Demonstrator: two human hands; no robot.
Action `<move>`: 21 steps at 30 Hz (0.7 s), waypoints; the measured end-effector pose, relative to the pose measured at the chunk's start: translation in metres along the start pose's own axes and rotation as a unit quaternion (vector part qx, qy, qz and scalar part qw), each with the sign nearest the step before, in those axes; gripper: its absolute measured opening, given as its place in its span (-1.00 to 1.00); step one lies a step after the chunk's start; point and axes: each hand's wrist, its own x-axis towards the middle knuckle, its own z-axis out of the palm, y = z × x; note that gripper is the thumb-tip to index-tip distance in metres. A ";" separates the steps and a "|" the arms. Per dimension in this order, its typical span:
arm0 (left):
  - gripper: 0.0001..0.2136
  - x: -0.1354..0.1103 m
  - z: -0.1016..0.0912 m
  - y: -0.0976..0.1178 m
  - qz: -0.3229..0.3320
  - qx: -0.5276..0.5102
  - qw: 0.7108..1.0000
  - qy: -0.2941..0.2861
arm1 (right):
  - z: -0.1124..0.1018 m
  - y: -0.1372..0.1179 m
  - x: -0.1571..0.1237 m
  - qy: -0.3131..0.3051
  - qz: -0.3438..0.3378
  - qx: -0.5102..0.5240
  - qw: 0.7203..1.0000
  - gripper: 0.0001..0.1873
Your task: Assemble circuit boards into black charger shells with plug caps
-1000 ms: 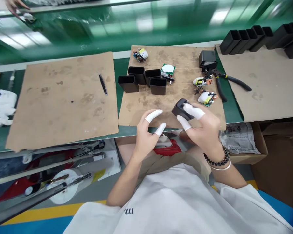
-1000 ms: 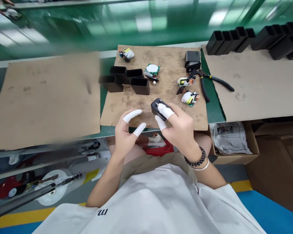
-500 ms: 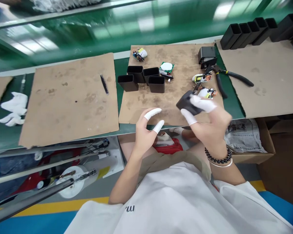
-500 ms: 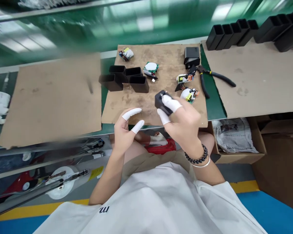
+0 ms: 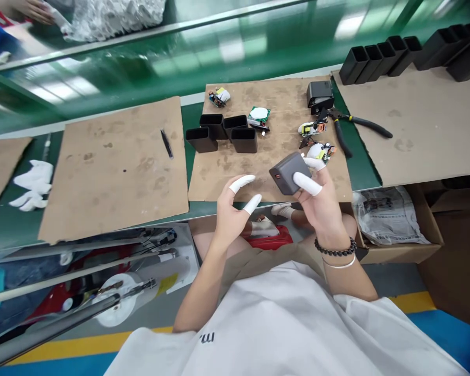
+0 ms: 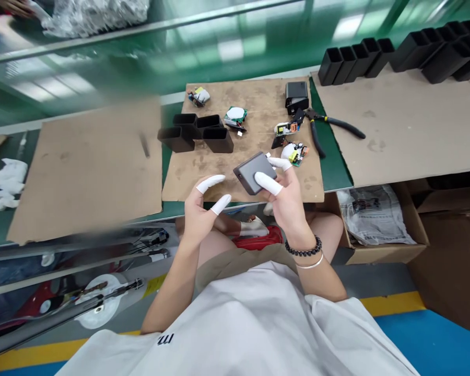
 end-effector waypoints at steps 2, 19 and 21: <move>-0.63 0.000 0.000 0.000 -0.009 -0.011 1.000 0.001 | 0.002 -0.004 -0.005 -0.049 0.118 0.167 0.978 -0.73; -0.25 0.010 0.008 0.038 -0.061 -0.188 0.976 -0.093 | 0.028 0.002 -0.033 -0.050 0.140 0.133 0.980 -0.62; -0.24 0.014 0.007 0.029 -0.091 -0.248 0.961 -0.077 | 0.024 0.004 -0.032 -0.049 0.051 0.035 0.997 -0.53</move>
